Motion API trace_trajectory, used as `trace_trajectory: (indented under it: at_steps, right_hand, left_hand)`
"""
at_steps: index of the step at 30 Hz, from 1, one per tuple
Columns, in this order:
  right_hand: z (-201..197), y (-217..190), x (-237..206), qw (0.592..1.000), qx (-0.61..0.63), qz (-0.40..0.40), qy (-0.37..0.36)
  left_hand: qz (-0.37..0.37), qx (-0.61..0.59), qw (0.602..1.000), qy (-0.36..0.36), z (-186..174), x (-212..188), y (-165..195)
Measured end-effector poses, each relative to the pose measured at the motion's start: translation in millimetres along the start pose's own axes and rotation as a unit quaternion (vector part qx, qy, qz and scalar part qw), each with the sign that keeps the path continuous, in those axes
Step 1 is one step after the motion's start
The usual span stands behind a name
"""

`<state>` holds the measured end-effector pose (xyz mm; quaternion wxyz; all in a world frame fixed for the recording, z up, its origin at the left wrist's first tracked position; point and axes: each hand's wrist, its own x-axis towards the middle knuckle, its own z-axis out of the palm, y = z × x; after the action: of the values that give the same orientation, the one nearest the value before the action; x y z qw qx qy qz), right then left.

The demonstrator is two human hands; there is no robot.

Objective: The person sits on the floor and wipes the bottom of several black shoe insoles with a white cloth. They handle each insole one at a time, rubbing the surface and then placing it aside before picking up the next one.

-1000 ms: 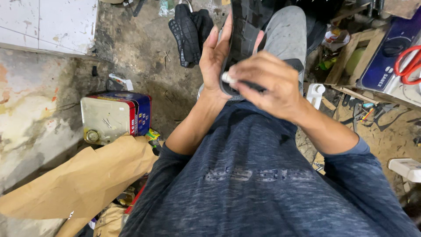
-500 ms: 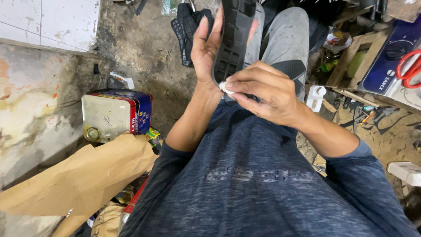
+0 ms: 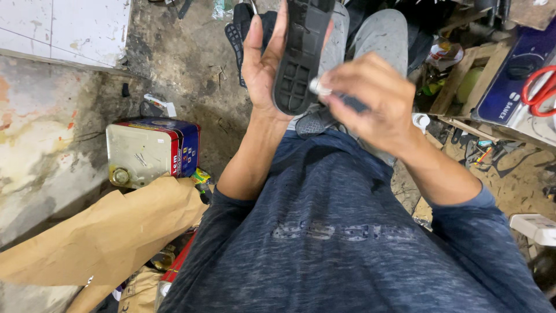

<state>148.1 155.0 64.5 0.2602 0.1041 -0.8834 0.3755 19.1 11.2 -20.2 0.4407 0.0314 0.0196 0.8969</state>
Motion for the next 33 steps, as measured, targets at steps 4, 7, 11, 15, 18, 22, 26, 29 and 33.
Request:
trace_trajectory:
  at_steps: [4,7,11,15,18,22,26,29,33]
  right_hand:
    - [-2.7,-4.8,2.9,0.995,0.092,-0.031,-0.038]
    - [-12.2,4.7,13.8,1.000,0.021,-0.014,-0.004]
    - [-15.8,5.3,13.0,0.999,-0.036,0.002,0.019]
    - [-11.5,-2.1,3.3,0.997,0.056,-0.050,-0.036]
    - [-17.2,9.3,8.1,1.000,-0.004,-0.025,0.000]
    - [-28.1,28.2,17.2,0.996,-0.071,-0.016,0.060]
    - [-22.1,19.6,9.1,0.998,-0.025,-0.035,0.034]
    - [-30.1,21.8,14.0,0.997,-0.065,-0.017,0.039]
    - [-50.7,32.8,28.5,0.989,-0.006,0.055,0.134]
  left_hand:
    - [-0.011,0.011,1.000,0.011,9.7,-3.8,1.7]
    - [-0.021,0.038,0.999,-0.001,19.7,-7.0,0.0]
    - [-0.038,0.040,0.998,-0.025,32.3,-10.0,-3.7]
    - [-0.030,0.044,0.998,-0.028,41.3,-13.5,-5.5]
    - [-0.043,0.045,0.998,-0.015,47.1,-19.0,-4.8]
    - [-0.056,0.029,0.998,-0.001,51.3,-18.5,-3.4]
    - [-0.057,0.045,0.997,-0.010,49.0,-19.5,-0.6]
    - [-0.072,0.035,0.996,-0.026,43.4,-23.4,1.9]
    - [-0.085,-0.010,0.996,-0.029,32.8,-21.4,1.8]
